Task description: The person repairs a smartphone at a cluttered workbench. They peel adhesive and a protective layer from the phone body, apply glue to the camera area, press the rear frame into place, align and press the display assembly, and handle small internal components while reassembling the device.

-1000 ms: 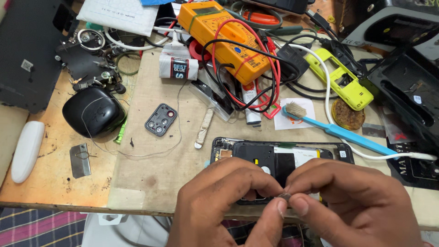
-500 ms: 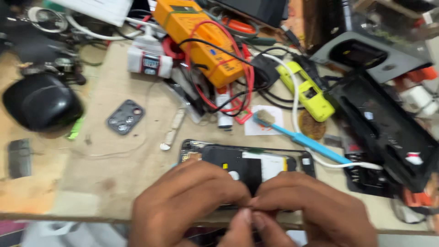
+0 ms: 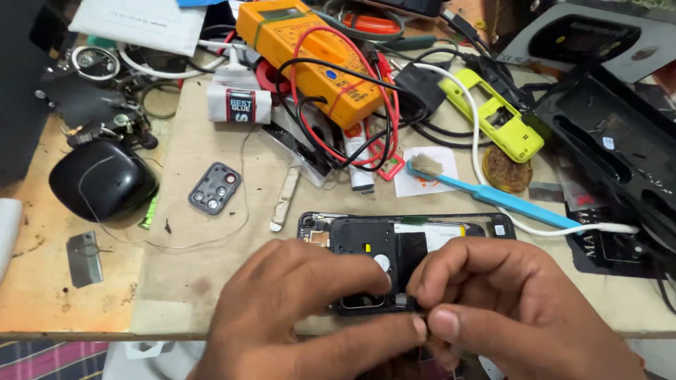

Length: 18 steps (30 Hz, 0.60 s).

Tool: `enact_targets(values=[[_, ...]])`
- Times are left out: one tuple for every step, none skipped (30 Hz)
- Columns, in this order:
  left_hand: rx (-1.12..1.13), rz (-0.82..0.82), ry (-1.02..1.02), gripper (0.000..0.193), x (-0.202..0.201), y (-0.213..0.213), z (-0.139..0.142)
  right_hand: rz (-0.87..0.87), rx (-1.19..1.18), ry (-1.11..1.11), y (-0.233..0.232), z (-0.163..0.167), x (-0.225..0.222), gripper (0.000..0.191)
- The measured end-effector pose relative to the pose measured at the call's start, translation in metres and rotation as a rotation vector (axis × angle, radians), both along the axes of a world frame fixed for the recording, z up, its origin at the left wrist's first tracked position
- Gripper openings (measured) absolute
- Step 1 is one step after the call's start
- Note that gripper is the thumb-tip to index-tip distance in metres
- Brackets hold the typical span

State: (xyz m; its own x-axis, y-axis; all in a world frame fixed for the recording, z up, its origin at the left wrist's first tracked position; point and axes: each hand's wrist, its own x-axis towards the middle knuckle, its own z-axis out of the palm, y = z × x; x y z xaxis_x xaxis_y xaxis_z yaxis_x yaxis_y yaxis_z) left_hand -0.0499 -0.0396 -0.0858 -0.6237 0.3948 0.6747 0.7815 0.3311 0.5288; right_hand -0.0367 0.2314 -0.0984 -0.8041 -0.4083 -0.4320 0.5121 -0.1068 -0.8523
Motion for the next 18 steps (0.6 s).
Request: enact_targets(values=[[-0.035, 0.041, 0.001, 0.031, -0.001, 0.0, 0.0, -0.049, 0.061, 0.042, -0.002, 0.0, -0.001, 0.022], [-0.076, 0.085, 0.002, 0.031, -0.002, -0.003, 0.001, -0.095, 0.116, 0.084, -0.005, 0.0, -0.002, 0.023], [-0.107, 0.079, -0.053, 0.04, -0.002, -0.006, 0.003, -0.096, 0.194, 0.225, -0.008, 0.0, -0.004, 0.022], [-0.138, 0.071, -0.109, 0.052, -0.003, -0.01, 0.004, -0.1, 0.27, 0.365, -0.009, 0.0, -0.007, 0.022], [-0.168, 0.063, -0.166, 0.064, -0.004, -0.014, 0.005, -0.105, 0.347, 0.506, -0.011, -0.001, -0.009, 0.022], [-0.196, 0.04, -0.171, 0.071, -0.005, -0.017, 0.005, -0.09, 0.357, 0.567, -0.013, -0.003, -0.01, 0.022], [-0.221, 0.016, -0.175, 0.079, -0.007, -0.019, 0.003, -0.078, 0.37, 0.629, -0.015, -0.005, -0.01, 0.022], [-0.243, -0.011, -0.178, 0.087, -0.008, -0.02, 0.001, -0.066, 0.386, 0.691, -0.015, -0.007, -0.011, 0.022], [-0.265, 0.001, -0.185, 0.089, -0.008, -0.02, -0.002, -0.063, 0.43, 0.68, -0.016, -0.009, -0.011, 0.023], [-0.284, 0.01, -0.19, 0.092, -0.007, -0.02, -0.006, -0.06, 0.477, 0.668, -0.017, -0.012, -0.011, 0.024], [-0.302, 0.018, -0.195, 0.095, -0.007, -0.019, -0.01, -0.059, 0.527, 0.657, -0.018, -0.014, -0.011, 0.024], [-0.309, 0.015, -0.218, 0.096, -0.006, -0.019, -0.013, -0.057, 0.528, 0.639, -0.018, -0.014, -0.011, 0.025], [-0.315, 0.011, -0.24, 0.097, -0.006, -0.019, -0.016, -0.055, 0.529, 0.622, -0.019, -0.015, -0.011, 0.025], [-0.324, 0.008, -0.262, 0.097, -0.006, -0.019, -0.018, -0.054, 0.529, 0.605, -0.02, -0.015, -0.012, 0.025], [-0.306, 0.005, -0.27, 0.096, -0.005, -0.02, -0.019, -0.063, 0.499, 0.614, -0.02, -0.014, -0.012, 0.024], [-0.289, 0.001, -0.278, 0.095, -0.005, -0.021, -0.019, -0.072, 0.469, 0.622, -0.021, -0.013, -0.013, 0.023], [-0.272, -0.002, -0.285, 0.094, -0.004, -0.023, -0.017, -0.082, 0.439, 0.63, -0.021, -0.011, -0.013, 0.022], [-0.254, -0.009, -0.284, 0.091, -0.003, -0.023, -0.015, -0.085, 0.448, 0.628, -0.021, -0.009, -0.013, 0.021]])
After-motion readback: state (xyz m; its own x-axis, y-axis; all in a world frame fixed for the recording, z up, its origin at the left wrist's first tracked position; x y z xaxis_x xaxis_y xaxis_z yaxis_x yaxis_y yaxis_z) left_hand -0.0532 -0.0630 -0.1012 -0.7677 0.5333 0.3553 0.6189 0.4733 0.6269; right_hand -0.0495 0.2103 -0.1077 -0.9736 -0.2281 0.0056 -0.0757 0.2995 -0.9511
